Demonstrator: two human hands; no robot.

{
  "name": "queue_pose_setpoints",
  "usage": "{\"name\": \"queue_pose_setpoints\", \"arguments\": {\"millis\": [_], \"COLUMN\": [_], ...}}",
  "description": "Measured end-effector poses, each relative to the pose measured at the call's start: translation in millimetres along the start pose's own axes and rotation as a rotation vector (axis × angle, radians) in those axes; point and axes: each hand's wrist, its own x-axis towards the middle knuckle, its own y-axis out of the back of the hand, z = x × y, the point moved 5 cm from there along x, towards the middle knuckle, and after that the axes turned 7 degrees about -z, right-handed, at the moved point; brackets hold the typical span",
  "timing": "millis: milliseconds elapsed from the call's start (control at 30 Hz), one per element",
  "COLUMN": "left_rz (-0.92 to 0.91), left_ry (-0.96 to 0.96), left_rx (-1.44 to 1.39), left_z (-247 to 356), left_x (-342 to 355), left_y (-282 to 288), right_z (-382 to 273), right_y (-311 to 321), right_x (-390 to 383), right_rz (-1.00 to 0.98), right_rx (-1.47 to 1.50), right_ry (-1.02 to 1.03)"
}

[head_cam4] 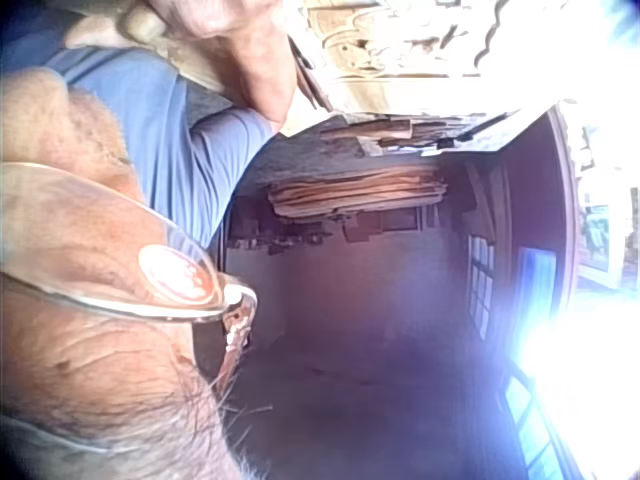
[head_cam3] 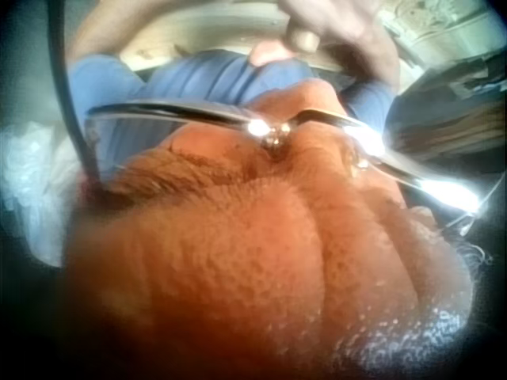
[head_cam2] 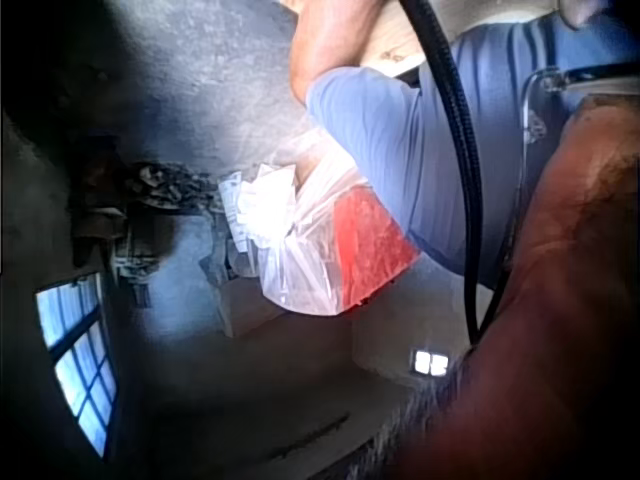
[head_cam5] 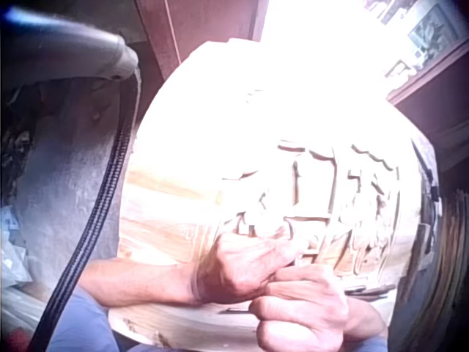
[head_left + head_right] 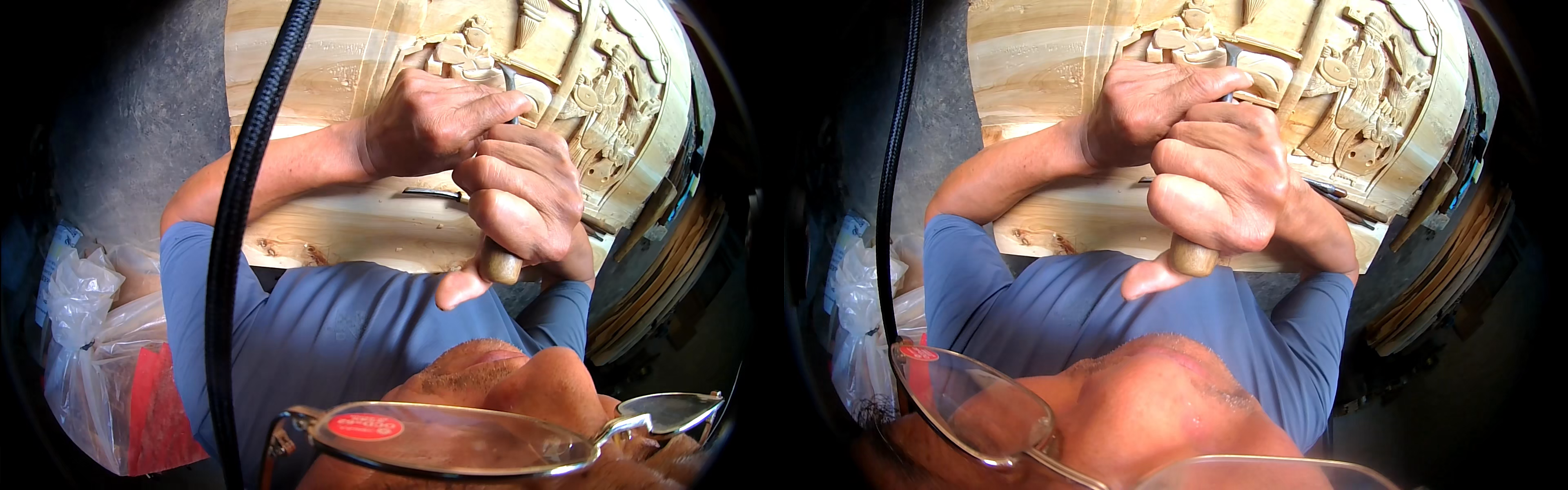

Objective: The person carves detailed figures into a large piece of wood using various chisels and a wooden mallet.

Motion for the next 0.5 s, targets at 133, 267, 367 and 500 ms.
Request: {"name": "queue_pose_setpoints", "arguments": {"millis": [133,267,367,500], "left_rz": [-0.004,0.001,-0.015,0.0], "left_ry": [0.007,0.015,0.023,0.005], "left_rx": [0.022,0.022,0.019,0.025], "left_z": [1.1,-0.3,-0.4,-0.6], "left_x": [0.7,-0.4,-0.5,-0.4], "left_y": [-0.2,-1.1,-1.6,-1.5], "right_z": [0.8,3.6,3.7,2.8], "right_y": [-2.4,-3.8,-4.4,-3.6], "right_x": [-1.9,-2.5,-2.5,-1.7], "right_rz": [0.004,0.015,0.018,0.006], "right_rx": [0.015,0.026,0.01,0.006], "right_ry": [0.001,0.009,0.01,0.014]}}
